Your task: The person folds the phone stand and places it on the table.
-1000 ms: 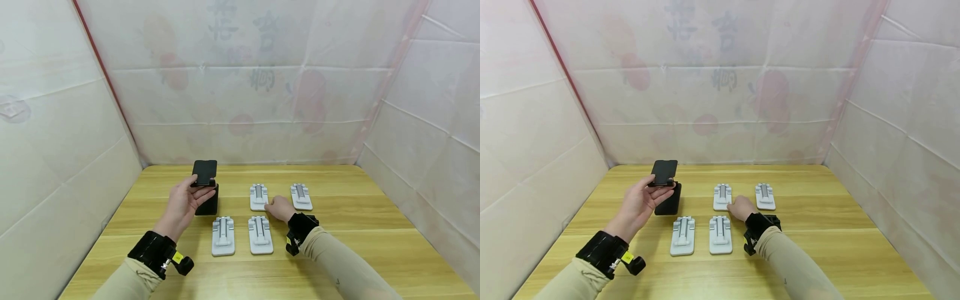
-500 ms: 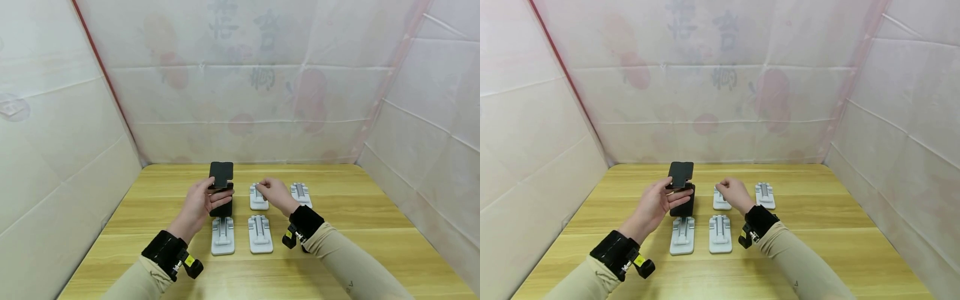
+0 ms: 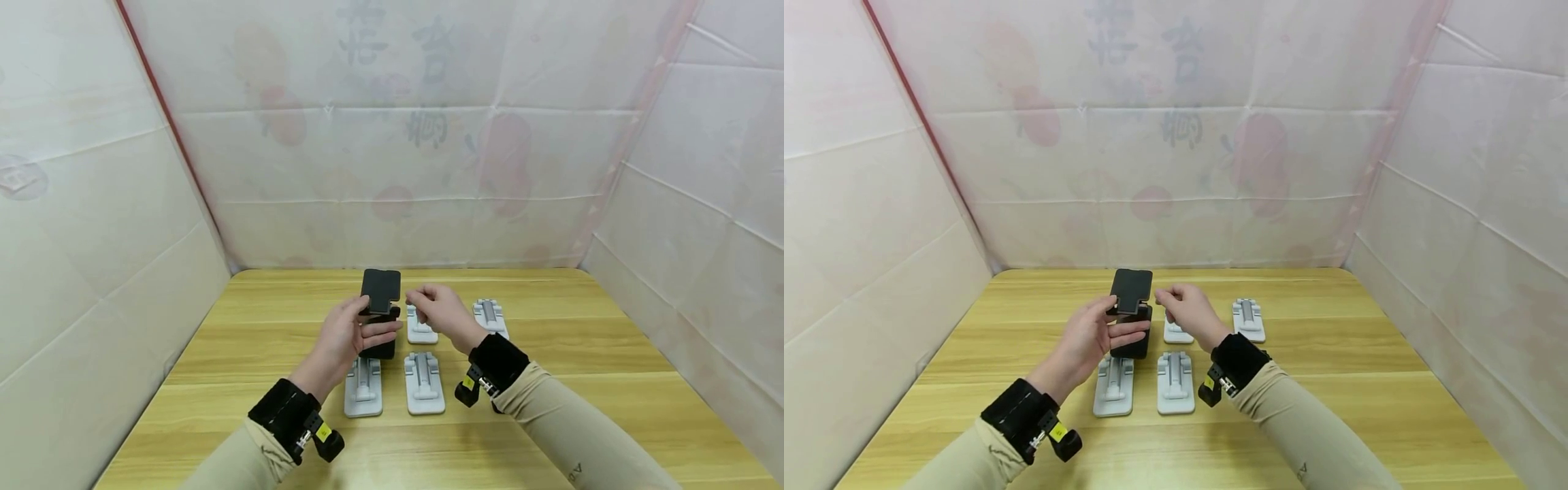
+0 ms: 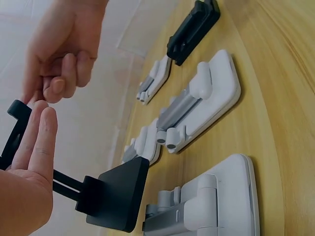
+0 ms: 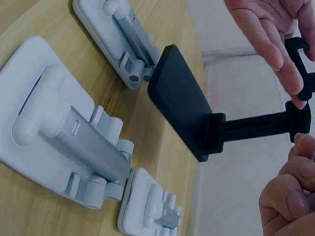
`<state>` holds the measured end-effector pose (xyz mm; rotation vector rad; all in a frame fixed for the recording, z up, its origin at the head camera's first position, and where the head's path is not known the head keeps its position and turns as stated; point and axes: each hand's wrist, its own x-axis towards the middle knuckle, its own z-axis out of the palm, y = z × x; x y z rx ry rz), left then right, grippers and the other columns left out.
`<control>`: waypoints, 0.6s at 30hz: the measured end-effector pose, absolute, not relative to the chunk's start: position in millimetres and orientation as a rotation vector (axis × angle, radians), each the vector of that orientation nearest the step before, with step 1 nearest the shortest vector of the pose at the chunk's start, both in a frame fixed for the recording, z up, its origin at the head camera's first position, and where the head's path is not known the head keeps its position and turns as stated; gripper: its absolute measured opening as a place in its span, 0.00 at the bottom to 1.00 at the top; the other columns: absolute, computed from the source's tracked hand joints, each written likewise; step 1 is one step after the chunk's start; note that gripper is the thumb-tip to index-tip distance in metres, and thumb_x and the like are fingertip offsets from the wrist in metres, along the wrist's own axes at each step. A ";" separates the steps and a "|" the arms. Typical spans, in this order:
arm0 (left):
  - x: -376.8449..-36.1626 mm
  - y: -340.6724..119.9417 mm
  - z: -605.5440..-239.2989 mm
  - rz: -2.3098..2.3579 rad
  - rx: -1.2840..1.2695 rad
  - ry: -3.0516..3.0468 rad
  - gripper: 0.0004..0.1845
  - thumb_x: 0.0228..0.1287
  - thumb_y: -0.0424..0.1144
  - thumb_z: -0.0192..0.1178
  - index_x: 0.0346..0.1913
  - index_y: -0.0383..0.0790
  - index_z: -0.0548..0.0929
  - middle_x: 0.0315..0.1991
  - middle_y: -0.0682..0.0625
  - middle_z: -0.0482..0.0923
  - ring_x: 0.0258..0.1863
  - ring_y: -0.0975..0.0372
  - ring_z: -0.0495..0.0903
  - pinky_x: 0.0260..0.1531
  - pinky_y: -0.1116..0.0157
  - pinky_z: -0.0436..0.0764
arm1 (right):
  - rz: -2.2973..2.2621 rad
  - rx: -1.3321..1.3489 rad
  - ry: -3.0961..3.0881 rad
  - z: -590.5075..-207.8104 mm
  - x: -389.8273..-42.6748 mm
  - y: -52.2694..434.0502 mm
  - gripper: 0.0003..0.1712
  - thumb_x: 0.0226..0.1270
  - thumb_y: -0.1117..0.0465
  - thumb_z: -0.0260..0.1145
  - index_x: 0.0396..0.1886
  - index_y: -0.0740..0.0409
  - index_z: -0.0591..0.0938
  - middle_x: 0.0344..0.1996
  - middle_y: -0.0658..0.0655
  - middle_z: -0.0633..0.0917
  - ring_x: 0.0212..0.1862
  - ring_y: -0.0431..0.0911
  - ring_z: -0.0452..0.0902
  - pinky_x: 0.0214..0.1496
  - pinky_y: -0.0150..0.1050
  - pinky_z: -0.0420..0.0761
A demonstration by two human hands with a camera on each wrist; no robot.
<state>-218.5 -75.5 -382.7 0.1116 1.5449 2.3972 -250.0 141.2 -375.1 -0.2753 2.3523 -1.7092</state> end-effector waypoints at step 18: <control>-213.7 -62.9 -383.1 2.214 0.226 1.716 0.23 0.84 0.50 0.42 0.71 0.40 0.64 0.60 0.36 0.81 0.36 0.48 0.90 0.44 0.50 0.91 | -1.850 -0.311 2.075 -372.6 -246.8 143.2 0.13 0.80 0.55 0.60 0.43 0.61 0.74 0.28 0.54 0.69 0.23 0.46 0.51 0.30 0.46 0.53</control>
